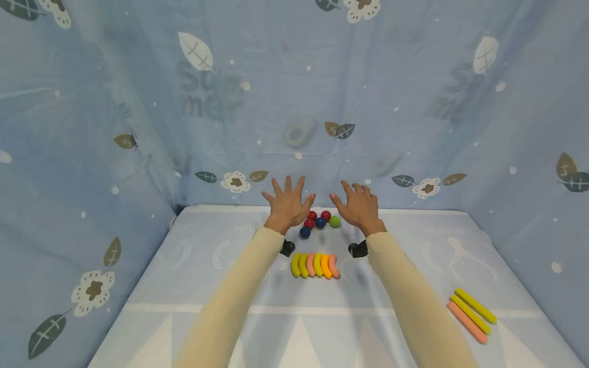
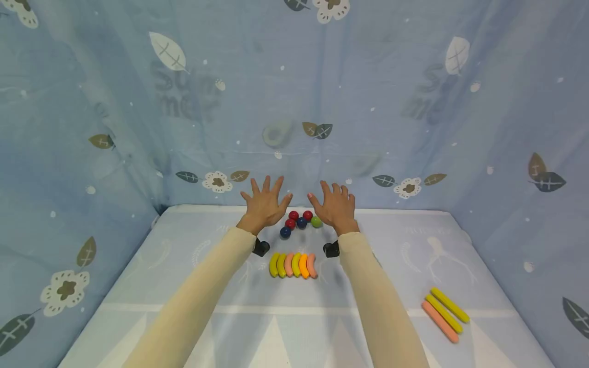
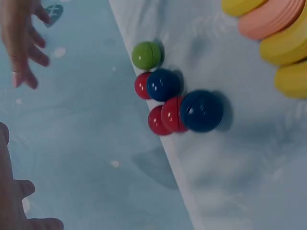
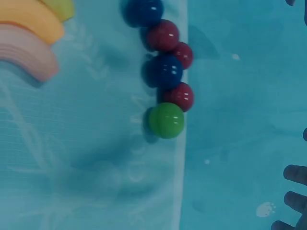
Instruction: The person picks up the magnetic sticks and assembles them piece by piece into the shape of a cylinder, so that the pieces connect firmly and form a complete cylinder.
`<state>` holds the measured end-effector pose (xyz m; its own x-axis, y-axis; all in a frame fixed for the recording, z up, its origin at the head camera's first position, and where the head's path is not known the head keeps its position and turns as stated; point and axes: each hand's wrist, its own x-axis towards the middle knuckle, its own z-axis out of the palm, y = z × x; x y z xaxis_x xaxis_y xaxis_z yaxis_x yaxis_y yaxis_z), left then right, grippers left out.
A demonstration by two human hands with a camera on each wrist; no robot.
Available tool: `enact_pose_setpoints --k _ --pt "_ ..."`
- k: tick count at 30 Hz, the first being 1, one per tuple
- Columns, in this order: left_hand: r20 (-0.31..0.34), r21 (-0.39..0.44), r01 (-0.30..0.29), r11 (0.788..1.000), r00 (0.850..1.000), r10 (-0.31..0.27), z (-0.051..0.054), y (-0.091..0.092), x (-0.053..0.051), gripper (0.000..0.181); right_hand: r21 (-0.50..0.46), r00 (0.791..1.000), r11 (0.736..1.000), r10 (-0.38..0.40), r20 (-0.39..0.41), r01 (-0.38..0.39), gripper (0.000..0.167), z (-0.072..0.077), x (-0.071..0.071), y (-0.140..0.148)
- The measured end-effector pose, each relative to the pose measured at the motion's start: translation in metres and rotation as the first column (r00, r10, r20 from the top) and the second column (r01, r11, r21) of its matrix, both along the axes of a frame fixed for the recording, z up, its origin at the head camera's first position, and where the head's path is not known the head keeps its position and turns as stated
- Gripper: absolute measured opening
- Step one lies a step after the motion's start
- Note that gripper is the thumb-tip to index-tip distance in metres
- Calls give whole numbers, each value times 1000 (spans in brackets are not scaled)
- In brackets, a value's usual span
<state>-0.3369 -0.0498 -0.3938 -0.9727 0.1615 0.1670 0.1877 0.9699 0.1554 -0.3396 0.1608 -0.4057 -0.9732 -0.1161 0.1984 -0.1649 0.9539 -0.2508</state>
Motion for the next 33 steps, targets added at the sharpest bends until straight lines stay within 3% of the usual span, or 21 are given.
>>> enact_pose_setpoints --k 3,8,14,18,20,23,25,33 --pt "-10 57 24 998 1000 -24 -10 -7 12 69 4 1000 1000 25 9 -26 71 -13 4 -4" --pt "-25 113 17 993 1000 -15 -27 -24 41 58 -11 996 996 90 -30 -90 61 -32 13 -16" --pt "18 89 21 996 1000 -23 -55 -34 75 44 -33 985 985 165 -57 -167 45 -56 20 -32" --pt "6 64 102 993 995 -102 -69 -26 96 38 -3 983 984 178 -50 -178 42 -65 21 -38" --pt "-24 59 193 979 981 -192 -75 -15 106 37 10 983 984 177 -44 -177 41 -66 20 -37" --pt "-43 7 327 945 944 -326 -83 4 116 41 24 980 980 199 -19 -198 42 -67 18 -35" --pt "-42 -44 383 923 922 -385 -89 15 120 43 30 976 975 220 0 -220 43 -67 17 -34" --pt "-101 -226 456 861 868 -486 -107 45 125 40 47 954 955 289 77 -293 44 -60 13 -27"
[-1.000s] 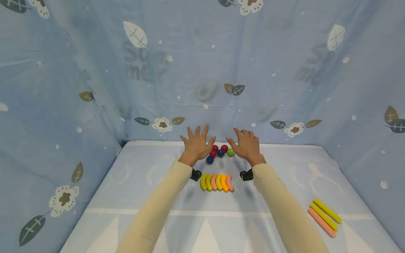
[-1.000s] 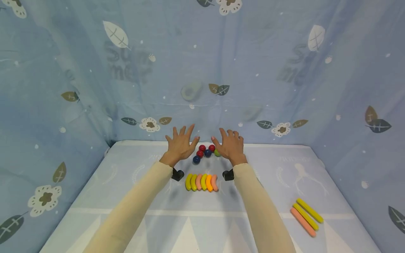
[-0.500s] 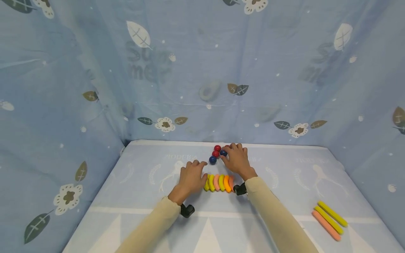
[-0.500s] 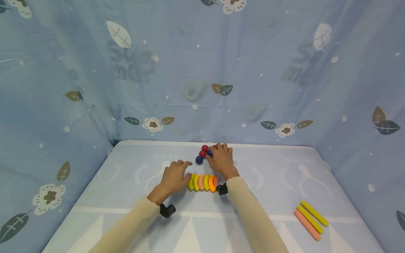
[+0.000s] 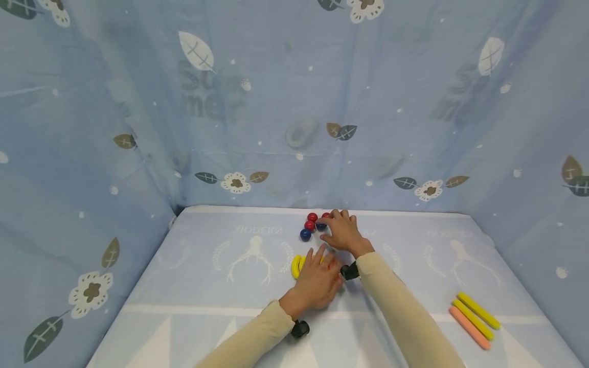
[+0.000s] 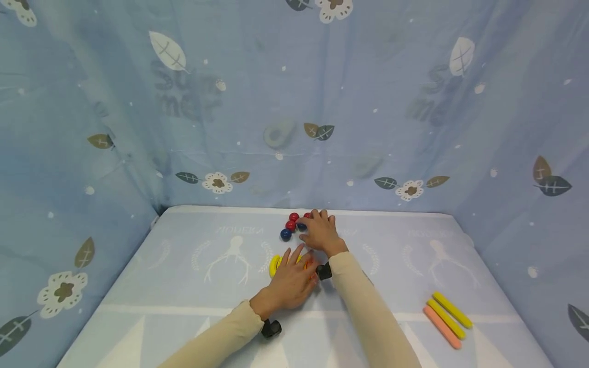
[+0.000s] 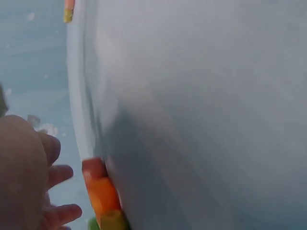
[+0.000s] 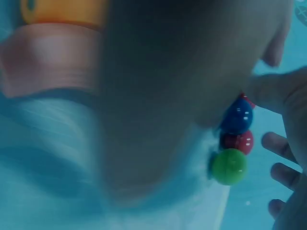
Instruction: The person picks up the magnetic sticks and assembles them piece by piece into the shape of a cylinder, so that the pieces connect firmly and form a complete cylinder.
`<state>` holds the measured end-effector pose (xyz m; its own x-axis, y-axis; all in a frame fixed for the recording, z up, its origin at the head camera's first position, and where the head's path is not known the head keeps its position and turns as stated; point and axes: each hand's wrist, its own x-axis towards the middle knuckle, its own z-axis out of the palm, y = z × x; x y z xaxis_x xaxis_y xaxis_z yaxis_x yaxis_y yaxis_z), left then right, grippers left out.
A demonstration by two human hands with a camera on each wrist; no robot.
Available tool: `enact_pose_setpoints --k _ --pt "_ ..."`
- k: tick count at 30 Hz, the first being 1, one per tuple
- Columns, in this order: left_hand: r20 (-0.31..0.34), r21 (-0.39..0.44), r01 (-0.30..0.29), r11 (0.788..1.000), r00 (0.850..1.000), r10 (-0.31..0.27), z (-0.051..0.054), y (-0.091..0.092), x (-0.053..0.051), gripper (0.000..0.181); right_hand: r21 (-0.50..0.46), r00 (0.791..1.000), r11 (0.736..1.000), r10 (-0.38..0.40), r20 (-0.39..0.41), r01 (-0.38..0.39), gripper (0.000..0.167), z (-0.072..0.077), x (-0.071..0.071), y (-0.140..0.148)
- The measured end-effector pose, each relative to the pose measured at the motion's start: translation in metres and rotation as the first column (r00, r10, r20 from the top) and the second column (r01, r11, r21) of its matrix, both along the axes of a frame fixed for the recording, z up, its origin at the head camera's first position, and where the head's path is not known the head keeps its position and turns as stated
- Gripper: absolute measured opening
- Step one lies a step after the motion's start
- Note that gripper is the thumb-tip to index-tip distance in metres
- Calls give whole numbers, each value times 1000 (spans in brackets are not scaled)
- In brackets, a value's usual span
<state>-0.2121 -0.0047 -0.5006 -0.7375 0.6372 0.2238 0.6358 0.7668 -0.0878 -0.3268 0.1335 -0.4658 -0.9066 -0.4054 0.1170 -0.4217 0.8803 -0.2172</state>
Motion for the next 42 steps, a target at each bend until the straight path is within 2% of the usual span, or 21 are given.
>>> enact_pose_setpoints --k 4,13,18,24,30,36,42 --pt "-41 -35 9 999 999 -10 -3 8 5 37 27 997 998 56 50 -57 41 9 -3 -4" --pt "29 3 -4 1000 1000 4 -8 14 14 40 104 982 985 125 138 -140 43 25 -9 -19" --pt "38 7 -41 999 998 40 -7 13 18 45 119 979 976 168 115 -181 40 23 -14 -29" --pt "56 -54 -96 994 994 99 -10 14 23 51 106 974 969 217 58 -222 35 19 -24 -38" --pt "57 -96 -103 990 992 109 -9 14 27 52 93 968 967 226 108 -236 25 13 -29 -43" --pt "55 -93 -94 991 994 99 -8 13 28 52 89 969 973 197 149 -212 30 11 -28 -44" --pt "28 -91 -74 993 997 77 -9 12 27 51 110 964 971 189 189 -212 27 10 -25 -44"
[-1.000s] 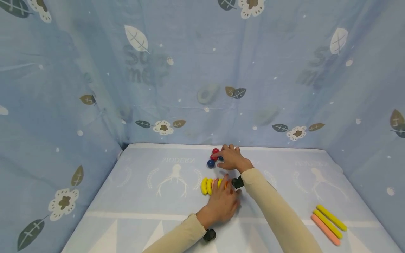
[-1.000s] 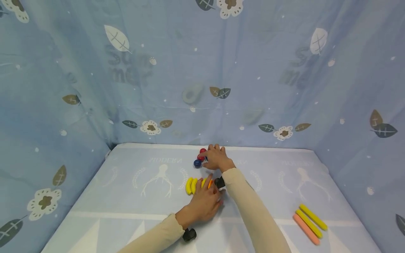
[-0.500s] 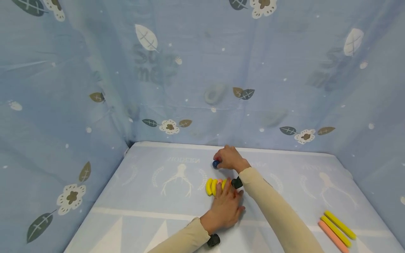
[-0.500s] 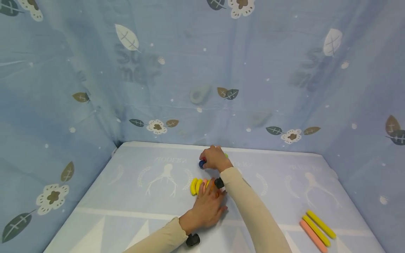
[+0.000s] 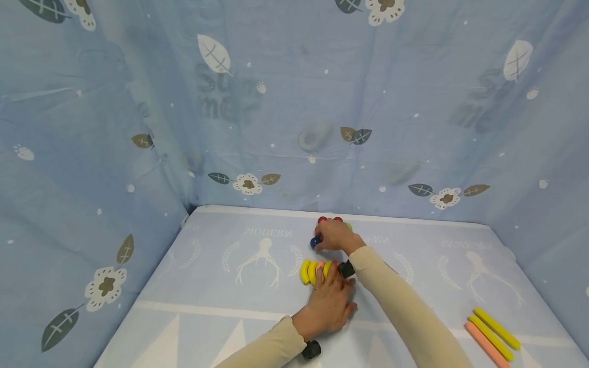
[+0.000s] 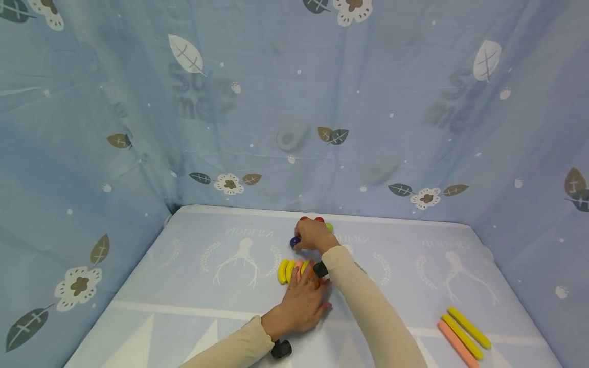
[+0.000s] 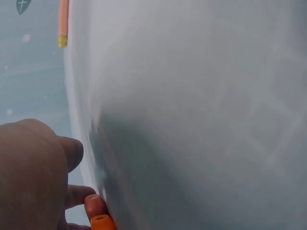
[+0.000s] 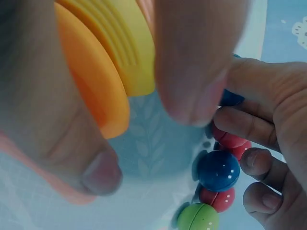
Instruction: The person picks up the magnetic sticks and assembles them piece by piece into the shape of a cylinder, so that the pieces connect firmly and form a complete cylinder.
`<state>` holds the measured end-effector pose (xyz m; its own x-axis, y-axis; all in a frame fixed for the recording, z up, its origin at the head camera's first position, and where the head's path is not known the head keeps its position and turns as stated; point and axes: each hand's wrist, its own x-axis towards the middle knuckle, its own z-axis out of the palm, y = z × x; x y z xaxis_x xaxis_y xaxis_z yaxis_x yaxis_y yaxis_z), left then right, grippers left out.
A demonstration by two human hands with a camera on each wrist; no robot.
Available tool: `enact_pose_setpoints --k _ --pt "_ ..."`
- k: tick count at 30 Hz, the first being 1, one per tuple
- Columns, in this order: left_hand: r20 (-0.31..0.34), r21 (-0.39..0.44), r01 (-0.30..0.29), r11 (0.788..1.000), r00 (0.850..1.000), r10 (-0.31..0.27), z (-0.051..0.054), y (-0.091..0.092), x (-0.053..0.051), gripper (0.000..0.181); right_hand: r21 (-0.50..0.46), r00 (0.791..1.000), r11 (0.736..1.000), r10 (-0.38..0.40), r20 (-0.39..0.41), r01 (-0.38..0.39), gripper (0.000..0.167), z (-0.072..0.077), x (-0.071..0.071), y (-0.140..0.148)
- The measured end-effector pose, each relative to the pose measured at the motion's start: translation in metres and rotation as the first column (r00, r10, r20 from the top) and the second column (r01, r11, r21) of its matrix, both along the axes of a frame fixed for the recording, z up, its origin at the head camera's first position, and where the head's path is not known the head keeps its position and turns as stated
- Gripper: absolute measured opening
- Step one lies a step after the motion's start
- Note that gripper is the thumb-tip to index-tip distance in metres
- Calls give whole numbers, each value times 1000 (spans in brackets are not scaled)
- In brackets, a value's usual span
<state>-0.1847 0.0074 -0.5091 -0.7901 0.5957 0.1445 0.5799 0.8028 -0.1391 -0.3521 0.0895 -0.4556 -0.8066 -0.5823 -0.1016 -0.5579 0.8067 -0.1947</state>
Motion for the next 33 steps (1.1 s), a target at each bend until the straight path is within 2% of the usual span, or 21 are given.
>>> enact_pose_setpoints --k 3,5,12,17,20,23,25,29,33 --pt "-6 -9 1 1000 1000 -1 0 1 0 52 -25 1000 1000 -18 7 18 29 3 3 4" --pt "11 -22 -4 1000 1000 4 0 2 0 52 -51 1000 998 -22 1 22 30 7 5 9" --pt "126 -65 -6 998 992 14 5 6 7 57 -155 999 988 -32 -25 27 32 17 18 35" --pt "214 -112 -6 994 976 30 11 5 21 61 -198 998 979 -47 -30 40 34 14 35 54" --pt "280 -141 -7 990 959 47 16 4 31 66 -216 998 976 -48 -32 40 34 11 47 63" --pt "321 -176 -5 984 945 62 21 1 42 71 -240 998 970 -47 -46 35 34 6 57 74" --pt "327 -192 1 981 943 63 22 -1 49 73 -271 998 962 -46 -47 32 35 2 63 81" --pt "296 -220 22 975 954 45 25 -6 62 76 -342 998 939 -46 -47 27 32 -6 78 94" --pt "284 -229 21 973 958 46 28 -13 69 76 -378 997 925 -54 -54 30 32 -13 93 103"
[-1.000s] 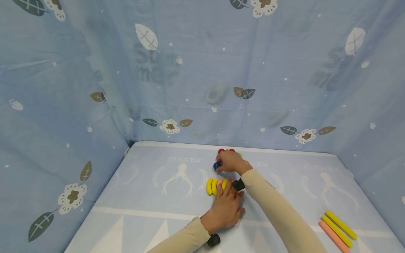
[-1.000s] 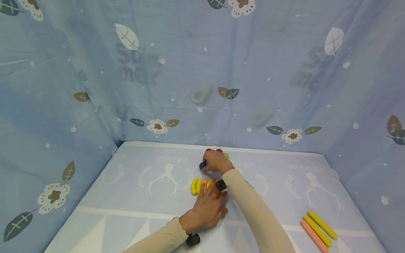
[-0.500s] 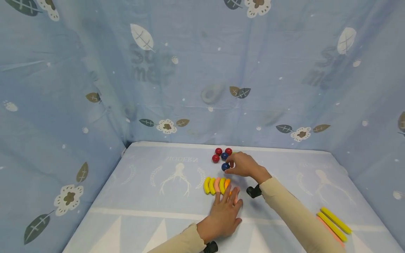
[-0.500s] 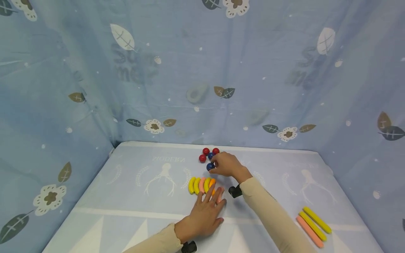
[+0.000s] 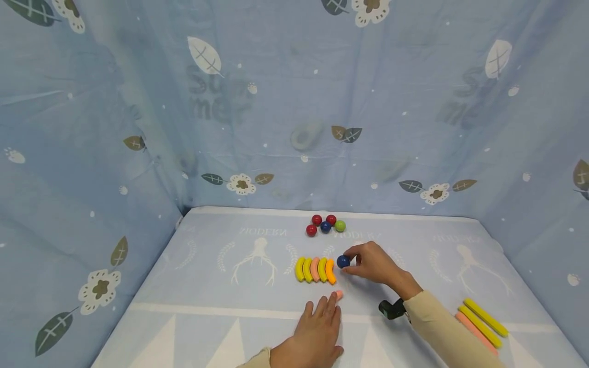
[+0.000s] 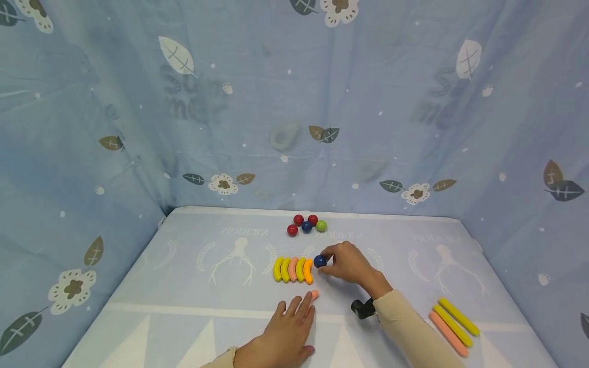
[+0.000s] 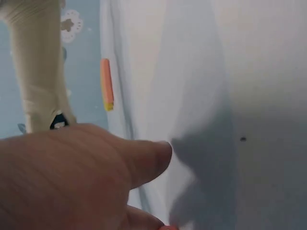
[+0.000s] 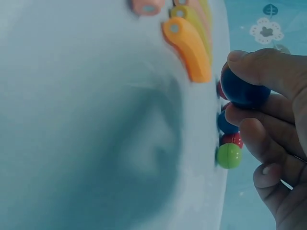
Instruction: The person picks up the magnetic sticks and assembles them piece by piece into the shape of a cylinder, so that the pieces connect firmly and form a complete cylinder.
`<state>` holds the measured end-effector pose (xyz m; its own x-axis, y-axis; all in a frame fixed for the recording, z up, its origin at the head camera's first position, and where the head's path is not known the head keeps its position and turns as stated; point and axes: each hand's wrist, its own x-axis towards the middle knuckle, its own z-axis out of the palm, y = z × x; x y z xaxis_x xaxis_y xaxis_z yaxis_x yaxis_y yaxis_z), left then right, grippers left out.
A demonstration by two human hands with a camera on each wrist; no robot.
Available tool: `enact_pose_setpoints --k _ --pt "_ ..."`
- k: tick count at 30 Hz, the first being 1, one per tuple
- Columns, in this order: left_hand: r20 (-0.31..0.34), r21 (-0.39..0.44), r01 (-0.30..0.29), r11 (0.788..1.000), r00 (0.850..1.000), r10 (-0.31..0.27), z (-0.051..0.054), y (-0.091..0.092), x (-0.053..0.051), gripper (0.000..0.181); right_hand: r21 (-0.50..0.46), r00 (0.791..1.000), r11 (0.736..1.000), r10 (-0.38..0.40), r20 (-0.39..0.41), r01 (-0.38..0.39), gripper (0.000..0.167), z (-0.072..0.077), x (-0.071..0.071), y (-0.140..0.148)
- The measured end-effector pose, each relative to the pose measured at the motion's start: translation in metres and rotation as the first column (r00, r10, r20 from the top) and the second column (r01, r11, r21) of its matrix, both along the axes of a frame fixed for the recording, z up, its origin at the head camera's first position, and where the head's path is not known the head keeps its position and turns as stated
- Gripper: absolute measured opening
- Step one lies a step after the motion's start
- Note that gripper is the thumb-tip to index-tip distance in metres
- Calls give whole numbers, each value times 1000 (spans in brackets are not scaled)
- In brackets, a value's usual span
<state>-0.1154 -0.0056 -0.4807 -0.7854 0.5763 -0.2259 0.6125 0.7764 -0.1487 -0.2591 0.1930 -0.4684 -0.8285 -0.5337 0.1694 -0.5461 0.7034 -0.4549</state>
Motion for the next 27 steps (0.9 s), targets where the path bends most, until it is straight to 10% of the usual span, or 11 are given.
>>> enact_pose_setpoints --k 5,13,27 --pt "-114 74 -29 997 993 37 2 -8 0 57 -53 1000 998 14 -3 -14 33 -6 20 10" --pt "-317 310 -48 950 936 151 -10 -15 -13 25 -117 1000 993 2 5 -1 33 -18 44 26" --pt "-31 474 -241 847 957 290 -12 -12 -29 22 -204 999 978 34 -6 -35 31 -32 75 26"
